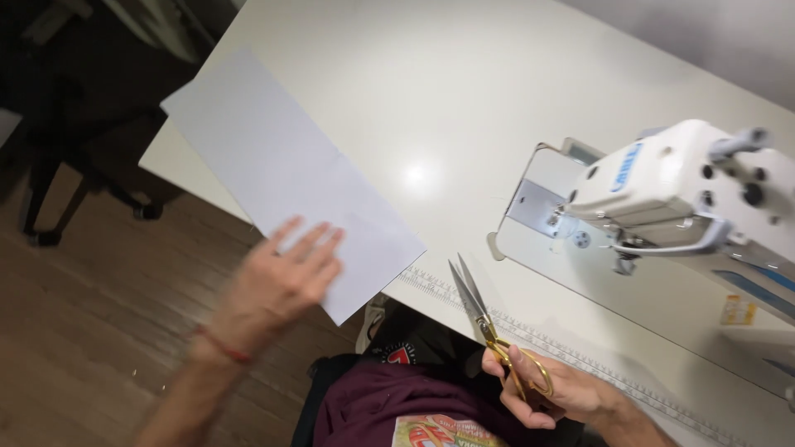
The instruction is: Cutting and trimming white material strips using scissors at a sewing station
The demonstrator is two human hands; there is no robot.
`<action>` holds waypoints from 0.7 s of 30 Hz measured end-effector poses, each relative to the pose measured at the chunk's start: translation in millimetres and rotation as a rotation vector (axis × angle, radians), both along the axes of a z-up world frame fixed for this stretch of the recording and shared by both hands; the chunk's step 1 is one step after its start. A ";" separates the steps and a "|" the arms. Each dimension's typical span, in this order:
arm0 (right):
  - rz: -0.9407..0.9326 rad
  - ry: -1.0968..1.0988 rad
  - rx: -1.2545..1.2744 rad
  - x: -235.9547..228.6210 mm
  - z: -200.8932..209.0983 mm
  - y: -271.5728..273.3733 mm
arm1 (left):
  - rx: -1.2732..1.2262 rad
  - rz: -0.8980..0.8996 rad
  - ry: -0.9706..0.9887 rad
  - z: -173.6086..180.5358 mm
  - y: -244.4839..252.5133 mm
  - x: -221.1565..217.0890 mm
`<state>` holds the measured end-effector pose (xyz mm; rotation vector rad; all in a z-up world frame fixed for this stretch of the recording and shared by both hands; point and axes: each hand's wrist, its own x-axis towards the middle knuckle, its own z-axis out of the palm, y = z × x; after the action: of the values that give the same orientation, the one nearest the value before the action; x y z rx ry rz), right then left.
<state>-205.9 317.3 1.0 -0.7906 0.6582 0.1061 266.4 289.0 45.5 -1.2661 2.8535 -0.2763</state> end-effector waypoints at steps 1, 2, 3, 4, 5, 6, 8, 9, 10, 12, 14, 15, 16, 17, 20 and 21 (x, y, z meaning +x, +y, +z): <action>0.010 -0.033 -0.030 1.9 3.8 -2.1 | -0.107 0.028 0.244 3.8 8.4 -21.3; 0.031 -0.026 -0.016 2.7 4.3 -1.6 | -0.097 0.051 0.250 -9.4 13.0 -41.6; 0.029 -0.046 -0.017 3.3 5.3 -1.4 | -0.088 0.094 0.350 -21.7 16.7 -62.2; 0.022 -0.071 -0.028 6.1 5.1 -5.5 | -0.092 0.129 0.448 -33.1 13.9 -80.8; 0.039 -0.067 -0.026 9.0 3.3 -11.3 | -0.094 0.146 0.450 -40.9 13.6 -84.8; 0.063 -0.021 -0.028 10.4 2.7 -12.2 | -0.115 0.187 0.405 -49.0 14.9 -90.5; 0.097 0.031 -0.020 14.2 4.7 -14.6 | -0.126 0.238 0.365 -56.8 17.7 -98.2; 0.081 -0.001 -0.016 16.9 7.9 -16.1 | -0.139 0.238 0.434 -55.8 19.2 -99.6; 0.063 -0.039 -0.017 22.1 9.4 -19.4 | -0.157 0.235 0.498 -54.7 18.4 -98.5; 0.092 -0.014 0.015 24.9 7.5 -23.8 | -0.154 0.252 0.541 -53.0 19.6 -99.8; 0.124 0.012 0.050 30.2 7.2 -28.3 | -0.150 0.274 0.585 -53.0 19.6 -100.9; 0.126 0.014 0.039 33.9 7.5 -30.6 | -0.165 0.284 0.603 -54.2 18.7 -101.6; 0.126 0.020 0.034 36.5 9.2 -30.5 | -0.176 0.295 0.623 -55.3 19.8 -103.4; 0.135 0.026 0.047 38.8 12.1 -29.5 | -0.165 0.308 0.627 -59.8 21.6 -107.3; 0.162 0.098 0.050 49.5 19.3 -35.8 | -0.194 0.336 0.670 -59.6 13.3 -114.5; 0.141 0.152 0.050 54.3 21.9 -37.0 | -0.269 0.343 0.678 -50.3 8.7 -115.0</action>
<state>-151.6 280.3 23.0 -0.7858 0.7402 0.3125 151.5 297.7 -4.7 -2.2458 3.0842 -0.2699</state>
